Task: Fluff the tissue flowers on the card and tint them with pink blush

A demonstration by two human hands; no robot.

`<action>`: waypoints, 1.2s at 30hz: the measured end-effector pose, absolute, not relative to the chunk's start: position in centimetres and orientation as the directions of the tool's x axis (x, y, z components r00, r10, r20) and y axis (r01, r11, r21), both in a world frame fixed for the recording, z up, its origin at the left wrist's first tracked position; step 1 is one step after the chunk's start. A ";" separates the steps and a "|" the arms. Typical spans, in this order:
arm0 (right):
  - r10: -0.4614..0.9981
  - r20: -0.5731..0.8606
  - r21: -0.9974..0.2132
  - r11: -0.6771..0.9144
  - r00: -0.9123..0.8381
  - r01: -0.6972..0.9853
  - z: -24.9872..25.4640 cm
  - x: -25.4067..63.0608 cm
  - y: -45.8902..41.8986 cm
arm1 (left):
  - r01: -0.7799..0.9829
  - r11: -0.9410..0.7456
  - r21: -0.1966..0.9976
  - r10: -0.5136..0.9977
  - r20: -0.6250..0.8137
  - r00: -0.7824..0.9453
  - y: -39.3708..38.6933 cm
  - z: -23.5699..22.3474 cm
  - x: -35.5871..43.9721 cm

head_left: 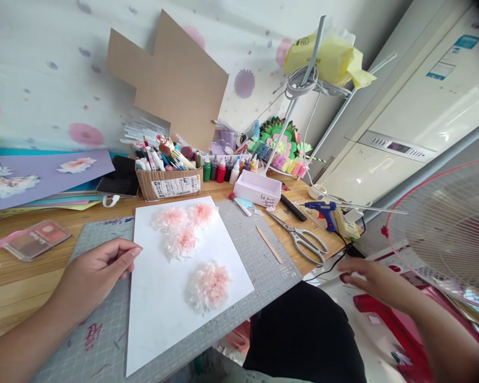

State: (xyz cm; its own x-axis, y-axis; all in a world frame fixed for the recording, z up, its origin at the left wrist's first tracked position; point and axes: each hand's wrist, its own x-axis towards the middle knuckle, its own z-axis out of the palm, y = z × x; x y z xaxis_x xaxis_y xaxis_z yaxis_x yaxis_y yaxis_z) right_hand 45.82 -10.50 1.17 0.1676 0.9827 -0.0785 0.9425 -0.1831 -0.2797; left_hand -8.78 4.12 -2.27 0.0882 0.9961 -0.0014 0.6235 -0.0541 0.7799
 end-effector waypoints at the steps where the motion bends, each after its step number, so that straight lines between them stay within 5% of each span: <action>1: 0.995 -0.064 -0.304 -0.089 0.073 0.949 1.6 44.5 -9.0 | 0.636 -0.057 0.769 0.996 -0.004 0.095 4.1 -2.3 -8.8; 4: 0.993 0.046 -0.184 0.113 -0.106 0.977 2.5 39.4 -2.5 | 0.652 -0.074 0.754 0.995 0.010 0.101 4.0 -2.3 -8.8; 11: 0.999 0.038 -0.091 0.000 0.004 0.996 0.2 34.9 9.0 | 0.655 -0.074 0.752 0.997 0.036 0.070 3.6 -1.4 -8.8; 20: 0.992 0.119 -0.143 -0.013 0.030 0.990 -0.4 33.7 9.6 | 0.656 -0.068 0.752 0.994 -0.004 0.107 4.3 -2.4 -9.1; 30: 0.996 0.072 -0.046 0.055 -0.052 0.997 -2.1 32.7 11.6 | 0.616 -0.097 0.782 0.993 0.037 0.110 3.9 -1.9 -8.5; 36: 0.996 0.086 -0.118 0.040 -0.030 0.992 -2.6 32.7 11.6 | 0.596 -0.104 0.796 0.992 0.037 0.124 3.9 -2.1 -8.6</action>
State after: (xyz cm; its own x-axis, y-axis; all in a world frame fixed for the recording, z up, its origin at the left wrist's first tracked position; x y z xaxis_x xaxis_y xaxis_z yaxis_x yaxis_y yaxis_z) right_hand 32.72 11.58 -2.64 -0.0299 0.9959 0.0856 0.9923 0.0399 -0.1175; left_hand -8.62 3.86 -2.10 0.1237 0.9916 0.0375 0.5957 -0.1044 0.7964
